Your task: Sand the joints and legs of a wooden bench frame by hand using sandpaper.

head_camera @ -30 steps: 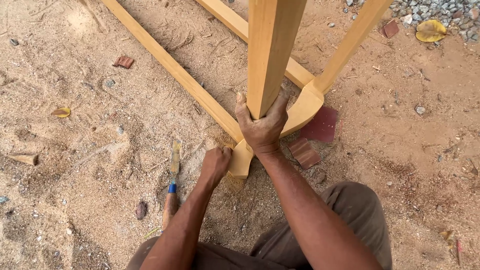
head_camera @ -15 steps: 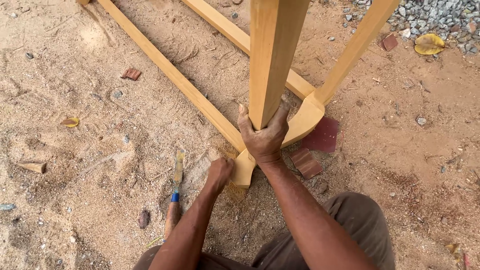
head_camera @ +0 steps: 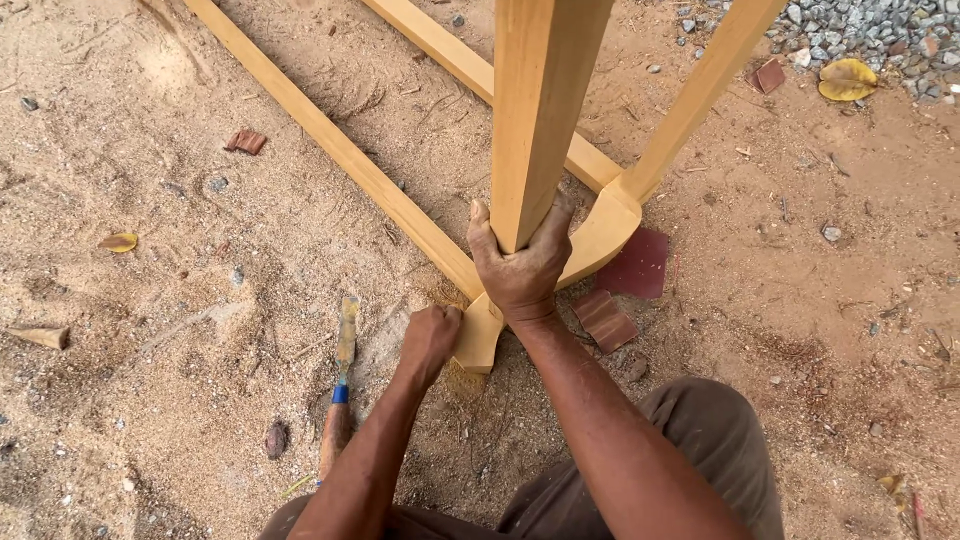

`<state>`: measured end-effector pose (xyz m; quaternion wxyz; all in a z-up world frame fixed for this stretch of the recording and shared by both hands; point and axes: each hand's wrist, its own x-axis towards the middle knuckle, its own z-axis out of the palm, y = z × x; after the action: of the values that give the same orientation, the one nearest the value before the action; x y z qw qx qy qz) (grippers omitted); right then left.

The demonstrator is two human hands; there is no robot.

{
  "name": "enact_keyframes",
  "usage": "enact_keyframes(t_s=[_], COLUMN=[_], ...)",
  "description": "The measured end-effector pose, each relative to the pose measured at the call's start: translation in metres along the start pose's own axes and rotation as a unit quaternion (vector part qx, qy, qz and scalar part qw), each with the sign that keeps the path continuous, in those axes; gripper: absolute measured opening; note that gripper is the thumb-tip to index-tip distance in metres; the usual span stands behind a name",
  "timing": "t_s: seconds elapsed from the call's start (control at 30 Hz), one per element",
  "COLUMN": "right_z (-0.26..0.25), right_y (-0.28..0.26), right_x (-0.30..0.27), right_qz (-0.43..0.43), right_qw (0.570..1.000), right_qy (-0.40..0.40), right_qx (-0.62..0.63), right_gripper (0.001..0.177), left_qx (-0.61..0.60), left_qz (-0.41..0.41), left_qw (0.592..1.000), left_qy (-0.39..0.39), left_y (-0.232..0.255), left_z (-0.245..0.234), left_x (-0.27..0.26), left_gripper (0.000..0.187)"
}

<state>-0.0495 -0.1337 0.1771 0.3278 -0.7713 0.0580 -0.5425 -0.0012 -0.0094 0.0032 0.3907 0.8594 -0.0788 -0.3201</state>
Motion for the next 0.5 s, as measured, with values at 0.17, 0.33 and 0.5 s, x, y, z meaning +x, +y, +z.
enact_keyframes(t_s=[0.17,0.33,0.5], right_z=[0.006,0.002,0.005], right_y=[0.017,0.005,0.010], right_x=[-0.009,-0.004,-0.007], right_qz=[0.048,0.016,0.019], right_qw=[0.998,1.000,1.000], right_qy=[-0.017,0.005,0.002], right_qx=[0.028,-0.002,0.001], right_gripper=[0.063,0.065,0.064], left_qx=[0.014,-0.021,0.008], left_qz=[0.018,0.026,0.017], left_qw=[1.000,0.999,1.000], left_qy=[0.016,0.007,-0.013], left_y=[-0.018,-0.020,0.021], left_z=[0.017,0.016,-0.008], left_x=[0.021,0.019,-0.014], left_gripper=[0.051,0.046,0.047])
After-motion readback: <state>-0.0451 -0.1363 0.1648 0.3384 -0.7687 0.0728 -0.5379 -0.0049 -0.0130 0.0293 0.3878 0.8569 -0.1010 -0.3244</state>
